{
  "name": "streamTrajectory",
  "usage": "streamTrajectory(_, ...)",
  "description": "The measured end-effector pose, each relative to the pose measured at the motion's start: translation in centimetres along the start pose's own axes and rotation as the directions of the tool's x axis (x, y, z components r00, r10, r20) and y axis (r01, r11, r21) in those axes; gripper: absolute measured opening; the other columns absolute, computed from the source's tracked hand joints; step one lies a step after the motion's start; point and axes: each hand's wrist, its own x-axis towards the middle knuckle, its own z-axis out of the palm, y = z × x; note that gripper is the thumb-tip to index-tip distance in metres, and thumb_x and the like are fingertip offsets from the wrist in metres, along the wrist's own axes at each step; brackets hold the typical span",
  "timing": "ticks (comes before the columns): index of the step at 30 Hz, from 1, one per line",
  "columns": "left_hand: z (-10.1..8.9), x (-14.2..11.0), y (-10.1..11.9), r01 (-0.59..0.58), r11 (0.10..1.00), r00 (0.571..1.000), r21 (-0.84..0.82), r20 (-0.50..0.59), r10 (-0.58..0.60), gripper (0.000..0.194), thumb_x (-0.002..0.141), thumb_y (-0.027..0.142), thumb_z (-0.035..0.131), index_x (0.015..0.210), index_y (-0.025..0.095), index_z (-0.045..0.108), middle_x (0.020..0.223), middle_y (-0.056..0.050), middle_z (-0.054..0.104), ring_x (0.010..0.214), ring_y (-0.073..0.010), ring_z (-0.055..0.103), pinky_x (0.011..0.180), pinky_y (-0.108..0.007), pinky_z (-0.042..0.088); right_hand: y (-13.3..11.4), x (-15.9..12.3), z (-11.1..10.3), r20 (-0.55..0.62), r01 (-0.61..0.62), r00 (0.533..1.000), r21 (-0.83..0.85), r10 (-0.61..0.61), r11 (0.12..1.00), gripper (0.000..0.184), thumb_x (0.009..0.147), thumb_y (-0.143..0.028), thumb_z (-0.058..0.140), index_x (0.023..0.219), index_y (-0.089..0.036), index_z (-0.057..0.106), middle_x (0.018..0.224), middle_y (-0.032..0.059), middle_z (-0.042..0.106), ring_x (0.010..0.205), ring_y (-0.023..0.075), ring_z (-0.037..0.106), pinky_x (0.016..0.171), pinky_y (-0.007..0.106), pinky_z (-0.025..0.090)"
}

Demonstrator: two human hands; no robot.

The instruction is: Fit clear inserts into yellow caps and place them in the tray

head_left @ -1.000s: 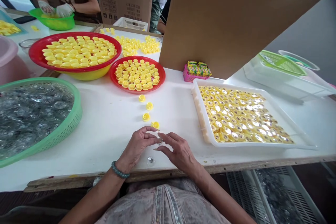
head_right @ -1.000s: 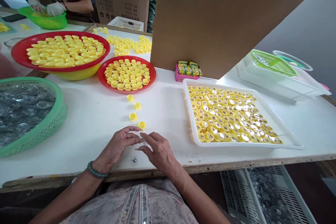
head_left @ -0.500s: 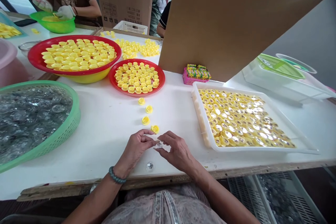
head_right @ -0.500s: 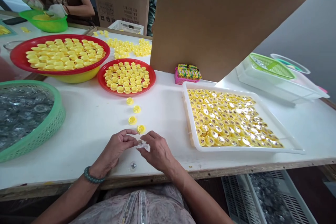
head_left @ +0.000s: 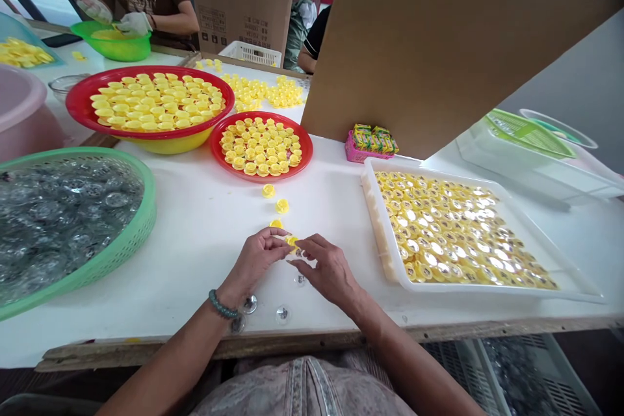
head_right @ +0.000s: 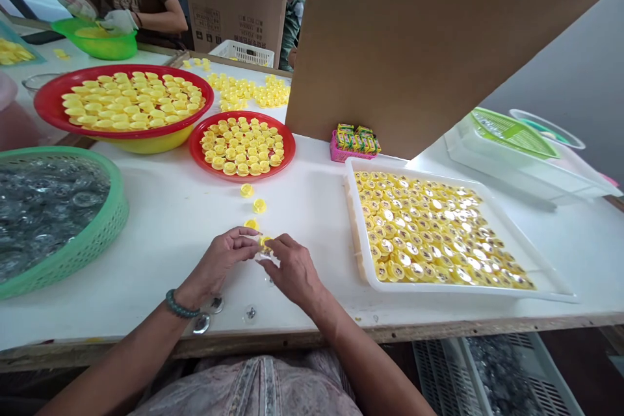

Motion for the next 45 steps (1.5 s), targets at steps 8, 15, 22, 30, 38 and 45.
streamTrajectory(8, -0.2, 1.4, -2.6, -0.16, 0.899, 0.959, 0.408, -0.15, 0.239, 0.024, 0.077, 0.017, 0.053, 0.098, 0.022, 0.061, 0.1, -0.004, 0.066, 0.087, -0.0184, 0.063, 0.082, -0.033, 0.05, 1.5, 2.1, 2.0, -0.035, -0.073, 0.997, -0.226, 0.067, 0.971, 0.018, 0.077, -0.027, 0.066, 0.094, -0.02, 0.064, 0.081, 0.0023, 0.059, 0.067, 0.0125, 0.056, 0.061, 0.022, 0.041)
streamTrajectory(15, 0.2, 1.7, -2.4, -0.176, 0.887, 0.956, 0.426, -0.141, 0.258, 0.02, 0.076, 0.019, 0.056, 0.095, 0.022, 0.061, 0.092, -0.004, 0.068, 0.087, -0.0198, 0.063, 0.082, -0.033, 0.049, 1.5, 2.6, 2.2, 0.013, -0.043, 0.999, -0.304, 0.05, 0.952, 0.012, 0.078, -0.023, 0.065, 0.089, -0.02, 0.065, 0.08, 0.0017, 0.059, 0.065, 0.0116, 0.055, 0.059, 0.021, 0.038)
streamTrajectory(22, 0.3, 1.7, -1.7, -0.165, 0.852, 0.958, 0.498, -0.123, 0.257, 0.021, 0.078, 0.02, 0.056, 0.096, 0.025, 0.065, 0.088, -0.002, 0.068, 0.076, -0.0204, 0.063, 0.074, -0.032, 0.047, 1.4, 2.4, 2.4, -0.006, -0.091, 0.996, -0.321, 0.094, 0.943, 0.007, 0.08, -0.025, 0.061, 0.082, -0.019, 0.064, 0.074, 0.0007, 0.059, 0.06, 0.0108, 0.053, 0.057, 0.021, 0.035)
streamTrajectory(30, 0.7, 1.5, -1.5, -0.264, 0.731, 0.934, 0.629, -0.023, 0.357, 0.023, 0.077, 0.011, 0.051, 0.084, 0.022, 0.069, 0.09, -0.005, 0.065, 0.08, -0.0203, 0.06, 0.075, -0.032, 0.046, 1.7, 1.4, 2.6, 0.003, -0.028, 1.0, -0.218, 0.029, 0.976, 0.015, 0.085, -0.022, 0.056, 0.098, -0.021, 0.062, 0.086, 0.003, 0.064, 0.072, 0.0122, 0.058, 0.064, 0.02, 0.039)
streamTrajectory(38, 1.0, 1.1, -1.4, -0.145, 0.831, 0.963, 0.537, -0.117, 0.244, 0.01, 0.075, 0.023, 0.058, 0.076, 0.02, 0.068, 0.081, -0.005, 0.066, 0.073, -0.0203, 0.06, 0.069, -0.031, 0.046, 1.4, 2.0, 2.2, 0.082, 0.058, 0.996, -0.387, -0.029, 0.92, 0.006, 0.082, -0.022, 0.06, 0.08, -0.019, 0.065, 0.074, 0.0047, 0.063, 0.075, 0.0175, 0.053, 0.064, 0.026, 0.038)
streamTrajectory(45, 1.3, 1.5, -2.6, 0.04, 0.958, 0.974, 0.285, -0.226, 0.027, 0.013, 0.063, 0.029, 0.069, 0.069, 0.019, 0.062, 0.066, -0.003, 0.065, 0.06, -0.0196, 0.06, 0.056, -0.029, 0.047, 0.8, 3.8, 1.4, 0.254, 0.093, 0.967, -0.393, 0.011, 0.915, 0.014, 0.076, -0.018, 0.065, 0.062, -0.018, 0.063, 0.065, 0.0051, 0.062, 0.068, 0.0178, 0.052, 0.056, 0.027, 0.036)
